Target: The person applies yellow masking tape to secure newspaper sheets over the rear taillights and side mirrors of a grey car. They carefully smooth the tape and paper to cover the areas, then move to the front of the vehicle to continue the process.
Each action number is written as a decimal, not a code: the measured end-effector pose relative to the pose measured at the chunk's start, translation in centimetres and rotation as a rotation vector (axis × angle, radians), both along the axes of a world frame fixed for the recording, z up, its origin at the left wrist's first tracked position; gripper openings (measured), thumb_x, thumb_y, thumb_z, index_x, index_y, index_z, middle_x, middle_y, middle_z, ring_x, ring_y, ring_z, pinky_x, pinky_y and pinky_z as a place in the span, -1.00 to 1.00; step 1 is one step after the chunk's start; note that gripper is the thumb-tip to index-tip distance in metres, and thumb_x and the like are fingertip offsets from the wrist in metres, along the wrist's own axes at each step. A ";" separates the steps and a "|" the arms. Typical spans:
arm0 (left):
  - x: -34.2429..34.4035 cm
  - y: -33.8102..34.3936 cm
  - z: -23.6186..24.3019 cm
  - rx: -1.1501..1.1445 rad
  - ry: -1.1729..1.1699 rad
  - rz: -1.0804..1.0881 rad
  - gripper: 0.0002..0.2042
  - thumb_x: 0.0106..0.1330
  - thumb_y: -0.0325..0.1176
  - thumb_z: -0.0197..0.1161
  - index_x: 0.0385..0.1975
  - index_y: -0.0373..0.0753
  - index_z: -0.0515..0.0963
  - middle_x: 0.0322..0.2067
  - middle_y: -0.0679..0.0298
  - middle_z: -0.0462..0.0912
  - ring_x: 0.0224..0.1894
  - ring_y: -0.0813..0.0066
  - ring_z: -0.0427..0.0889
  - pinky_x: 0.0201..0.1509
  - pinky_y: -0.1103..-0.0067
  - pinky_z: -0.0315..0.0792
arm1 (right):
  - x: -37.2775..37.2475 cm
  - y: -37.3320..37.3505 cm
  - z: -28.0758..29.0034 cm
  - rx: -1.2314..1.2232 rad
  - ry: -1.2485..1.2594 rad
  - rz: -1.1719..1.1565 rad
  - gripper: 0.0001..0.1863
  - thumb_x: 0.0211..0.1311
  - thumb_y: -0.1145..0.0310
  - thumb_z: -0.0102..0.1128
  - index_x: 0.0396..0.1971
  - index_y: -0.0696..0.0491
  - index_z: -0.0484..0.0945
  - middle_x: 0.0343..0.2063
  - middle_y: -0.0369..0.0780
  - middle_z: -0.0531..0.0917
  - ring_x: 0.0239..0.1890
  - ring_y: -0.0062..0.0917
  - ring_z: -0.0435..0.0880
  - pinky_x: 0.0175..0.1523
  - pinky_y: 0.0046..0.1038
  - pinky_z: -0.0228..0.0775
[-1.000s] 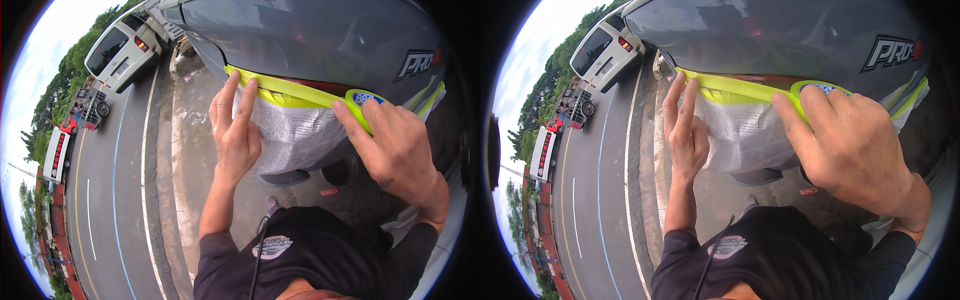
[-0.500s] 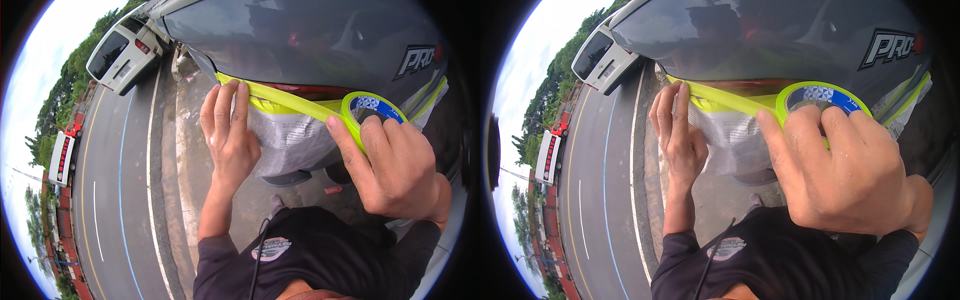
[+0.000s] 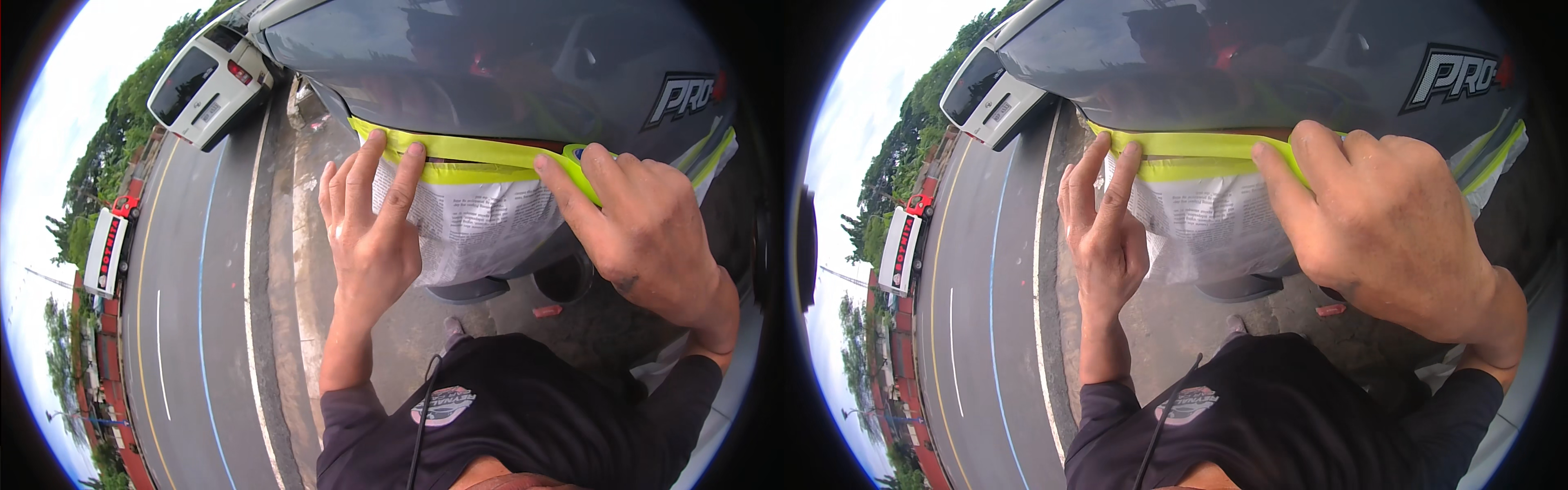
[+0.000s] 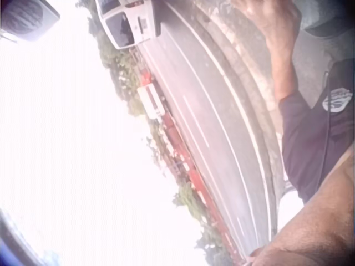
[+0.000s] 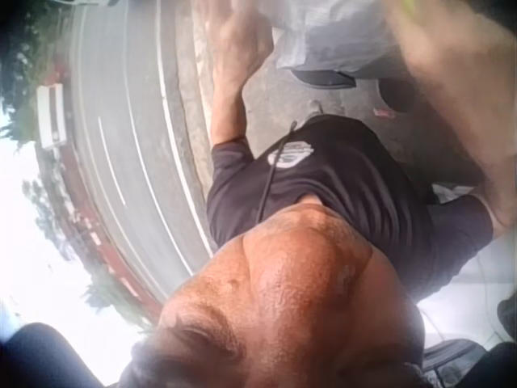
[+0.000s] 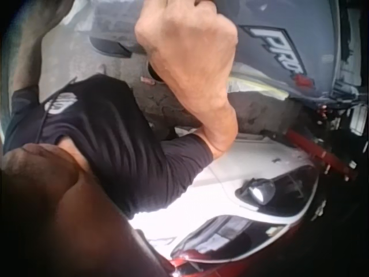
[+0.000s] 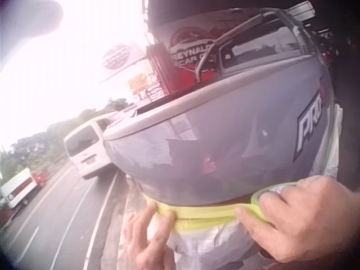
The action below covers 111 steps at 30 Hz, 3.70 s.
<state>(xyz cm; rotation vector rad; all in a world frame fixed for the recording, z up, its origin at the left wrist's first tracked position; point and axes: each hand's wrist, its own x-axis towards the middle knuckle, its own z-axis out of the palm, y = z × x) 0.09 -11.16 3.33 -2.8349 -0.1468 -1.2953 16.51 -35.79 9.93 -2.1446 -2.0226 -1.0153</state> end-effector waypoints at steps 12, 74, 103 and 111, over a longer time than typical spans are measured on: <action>1.0 -1.9 0.4 0.059 -0.042 0.138 -0.26 -0.04 -0.75 0.15 0.29 -0.20 0.62 0.27 0.01 0.48 0.36 -0.01 0.46 0.50 -0.14 0.17 | 0.9 -0.4 -0.7 0.022 -0.003 0.007 -0.42 0.02 0.48 0.30 0.16 0.16 0.71 -0.27 -0.12 0.62 -0.50 -0.47 0.57 -0.47 -0.44 0.41; 6.8 -10.8 -1.0 0.364 0.200 0.131 -0.26 0.15 -0.17 0.51 0.38 -0.28 0.52 0.37 0.06 0.39 0.39 -0.02 0.32 0.43 0.05 0.17 | 6.5 -4.8 -4.8 0.074 0.269 -0.066 -0.32 0.03 0.57 0.27 0.27 -0.08 0.68 -0.41 -0.23 0.50 -0.60 -0.45 0.56 -0.53 -0.37 0.38; 9.3 -11.3 -0.8 0.591 0.196 0.094 -0.50 0.34 -0.18 0.34 0.23 -0.27 0.65 0.22 0.18 0.51 0.24 0.09 0.42 0.36 0.07 0.20 | 7.5 -6.3 -8.0 0.311 0.381 -0.100 -0.50 0.11 0.56 0.29 0.11 -0.03 0.76 -0.46 -0.20 0.51 -0.60 -0.36 0.59 -0.47 -0.33 0.45; 11.0 -10.7 -1.0 0.569 0.061 -0.035 -0.63 0.24 -0.32 0.45 0.04 -0.28 0.71 0.08 0.20 0.62 0.07 0.14 0.50 0.24 0.17 0.22 | 8.9 -6.8 -7.7 0.387 0.515 0.010 -0.69 0.26 0.48 0.33 0.00 0.02 0.78 -0.52 -0.16 0.52 -0.51 -0.26 0.60 -0.36 -0.22 0.42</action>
